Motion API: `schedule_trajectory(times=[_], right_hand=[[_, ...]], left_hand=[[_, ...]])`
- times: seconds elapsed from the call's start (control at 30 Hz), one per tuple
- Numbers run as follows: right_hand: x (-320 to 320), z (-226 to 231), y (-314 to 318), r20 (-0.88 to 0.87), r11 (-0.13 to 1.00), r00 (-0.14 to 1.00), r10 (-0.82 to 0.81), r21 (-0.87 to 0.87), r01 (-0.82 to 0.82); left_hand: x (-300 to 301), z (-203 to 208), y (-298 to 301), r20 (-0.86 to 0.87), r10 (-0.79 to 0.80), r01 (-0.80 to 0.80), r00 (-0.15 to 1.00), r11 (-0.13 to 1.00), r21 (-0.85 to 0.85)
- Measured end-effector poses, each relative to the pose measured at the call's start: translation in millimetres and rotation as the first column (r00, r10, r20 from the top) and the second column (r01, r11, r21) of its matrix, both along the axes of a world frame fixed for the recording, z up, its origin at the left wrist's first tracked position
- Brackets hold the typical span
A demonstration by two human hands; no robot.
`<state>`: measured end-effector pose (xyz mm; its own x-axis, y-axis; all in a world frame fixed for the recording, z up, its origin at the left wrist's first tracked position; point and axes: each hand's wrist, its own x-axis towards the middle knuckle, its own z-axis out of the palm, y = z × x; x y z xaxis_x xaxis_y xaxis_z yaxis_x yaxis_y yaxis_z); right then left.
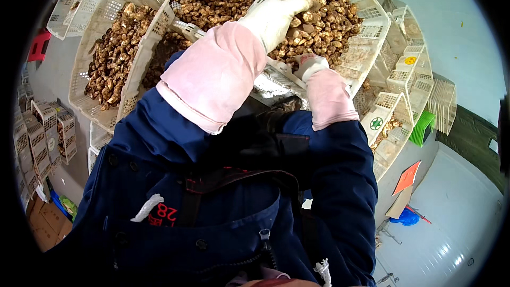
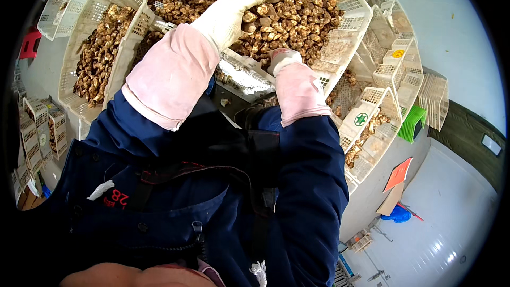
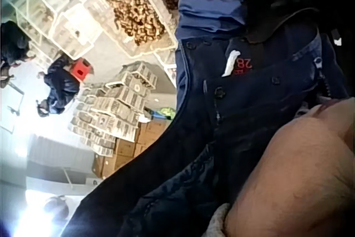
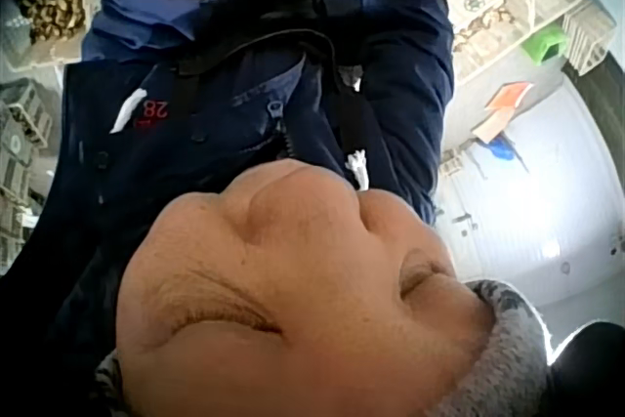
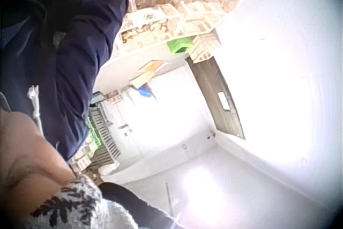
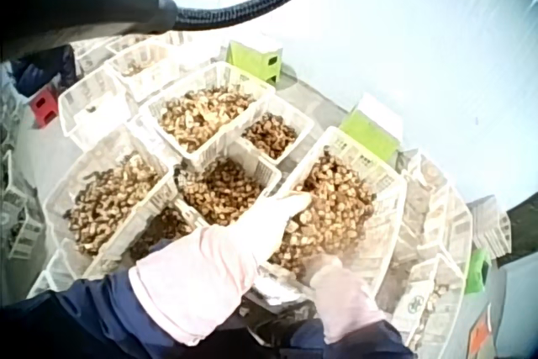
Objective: The person sorts tubers into plastic crates by hand, picking them up from a pile and placing them into different containers.
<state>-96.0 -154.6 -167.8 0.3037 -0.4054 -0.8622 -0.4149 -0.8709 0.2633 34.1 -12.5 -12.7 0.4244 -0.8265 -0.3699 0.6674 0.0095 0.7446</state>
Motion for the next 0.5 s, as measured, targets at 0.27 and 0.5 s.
schedule_trajectory(times=[0.27,0.5], right_hand=[[-19.4,168.4,23.4,0.665,0.555,0.094,-0.741,0.527,0.644],[-59.0,123.8,5.4,-0.029,0.031,-0.406,-0.914,0.99,-0.14]], left_hand=[[4.1,-14.9,-2.6,0.025,-0.026,0.027,0.999,0.999,-0.037],[-3.4,-10.5,-5.1,-0.038,-0.105,0.102,0.994,0.993,-0.067]])
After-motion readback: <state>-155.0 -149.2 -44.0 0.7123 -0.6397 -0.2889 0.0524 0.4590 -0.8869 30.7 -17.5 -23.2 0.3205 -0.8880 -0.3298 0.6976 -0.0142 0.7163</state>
